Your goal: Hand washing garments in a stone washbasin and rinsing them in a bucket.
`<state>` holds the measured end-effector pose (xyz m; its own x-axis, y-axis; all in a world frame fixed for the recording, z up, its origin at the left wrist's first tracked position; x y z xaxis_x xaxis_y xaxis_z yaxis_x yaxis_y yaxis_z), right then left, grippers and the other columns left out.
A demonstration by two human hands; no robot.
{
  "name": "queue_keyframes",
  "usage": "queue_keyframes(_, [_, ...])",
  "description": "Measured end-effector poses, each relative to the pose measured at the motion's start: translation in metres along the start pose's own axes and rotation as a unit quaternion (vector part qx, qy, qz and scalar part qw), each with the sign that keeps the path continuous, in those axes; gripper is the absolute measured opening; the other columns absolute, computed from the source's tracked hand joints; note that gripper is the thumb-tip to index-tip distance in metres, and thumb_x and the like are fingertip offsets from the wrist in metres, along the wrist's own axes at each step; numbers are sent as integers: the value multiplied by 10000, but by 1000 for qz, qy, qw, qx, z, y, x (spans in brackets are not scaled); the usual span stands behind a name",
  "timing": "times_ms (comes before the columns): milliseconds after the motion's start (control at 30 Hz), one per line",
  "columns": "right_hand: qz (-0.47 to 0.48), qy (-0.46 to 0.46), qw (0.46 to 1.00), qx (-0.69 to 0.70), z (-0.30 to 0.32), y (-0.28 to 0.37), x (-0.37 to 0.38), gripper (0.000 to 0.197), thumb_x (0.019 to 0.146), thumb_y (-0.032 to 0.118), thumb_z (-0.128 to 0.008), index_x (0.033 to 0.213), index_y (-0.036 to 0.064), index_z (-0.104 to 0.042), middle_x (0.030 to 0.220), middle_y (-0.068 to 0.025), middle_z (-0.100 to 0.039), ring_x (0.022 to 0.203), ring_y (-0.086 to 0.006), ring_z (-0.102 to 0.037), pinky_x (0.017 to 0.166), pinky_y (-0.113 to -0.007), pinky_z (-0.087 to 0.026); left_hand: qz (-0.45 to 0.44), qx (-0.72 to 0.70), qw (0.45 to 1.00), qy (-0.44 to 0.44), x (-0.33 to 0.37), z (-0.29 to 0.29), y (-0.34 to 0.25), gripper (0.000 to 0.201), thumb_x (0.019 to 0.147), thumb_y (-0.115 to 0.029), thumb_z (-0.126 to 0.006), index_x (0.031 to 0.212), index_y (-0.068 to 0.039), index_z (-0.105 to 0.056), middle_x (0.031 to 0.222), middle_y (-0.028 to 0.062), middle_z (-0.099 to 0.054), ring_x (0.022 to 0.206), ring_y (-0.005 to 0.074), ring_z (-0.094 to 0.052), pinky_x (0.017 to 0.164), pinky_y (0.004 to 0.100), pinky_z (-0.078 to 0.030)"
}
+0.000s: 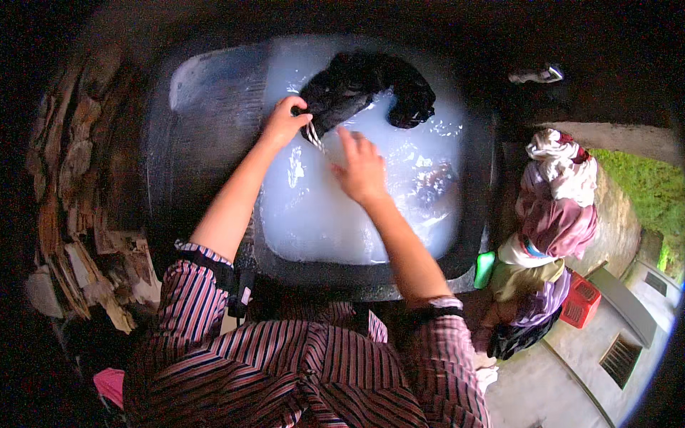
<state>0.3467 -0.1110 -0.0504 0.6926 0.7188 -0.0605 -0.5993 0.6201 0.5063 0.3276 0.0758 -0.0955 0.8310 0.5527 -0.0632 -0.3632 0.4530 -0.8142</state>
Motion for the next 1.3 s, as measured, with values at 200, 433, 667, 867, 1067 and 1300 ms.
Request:
queue_keyframes(200, [-81,-89,909,399,-64,-28,39,879,585,-16,-659,1328,167,-228,1120,-164,-478,1059,-287,-460,906,-356,-363,355,-400,845,22,-48,-69,60,223,716,-107,-613,909,-4,-572,798,75,-580,725,176,-551,620,304,-448])
queue_keyframes(433, [-141,159,877,432,-86,-86,0,509,677,15,-632,1158,104,-493,1016,-30,-562,951,-129,-487,864,-249,-369,450,-164,875,-70,-95,-46,81,208,622,-182,-583,693,10,-618,701,111,-610,627,206,-576,551,337,-451])
queue_keyframes(667, [21,331,941,-62,-96,-145,-42,371,713,226,-661,1036,80,-552,733,-17,-580,648,-171,-539,593,-342,-436,411,-229,881,-42,-111,-77,66,174,615,-178,-575,683,-18,-582,665,80,-555,602,193,-514,539,323,-400])
queue_keyframes(867, [-170,83,846,498,36,-76,-31,329,754,254,-662,979,36,-563,840,-5,-596,779,-96,-519,728,-246,-419,338,-563,751,70,-105,-28,12,48,690,-169,-531,693,-130,-502,695,19,-542,666,161,-516,644,294,-406])
queue_keyframes(1067, [-35,-65,891,448,161,-6,30,241,721,121,-593,939,32,-540,815,-12,-573,728,-108,-525,697,-238,-419,262,-631,726,74,-47,58,-98,79,711,-129,-488,737,-55,-498,804,128,-565,720,273,-525,670,403,-455])
queue_keyframes(1300, [199,-223,820,489,367,105,76,140,736,208,-517,781,89,-460,759,-6,-448,669,-129,-449,617,-255,-379,-59,-656,750,59,6,219,-296,92,714,-99,-509,650,-57,-457,723,103,-490,715,251,-471,699,389,-439])
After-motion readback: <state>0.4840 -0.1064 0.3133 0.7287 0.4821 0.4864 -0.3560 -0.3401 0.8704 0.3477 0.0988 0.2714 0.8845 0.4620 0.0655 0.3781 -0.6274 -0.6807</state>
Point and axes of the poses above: each hand's wrist, its own x-axis towards the middle knuckle, its own z-axis out of the back of the hand, y = z × x, the point moved 8 cm from there along x, towards the middle knuckle
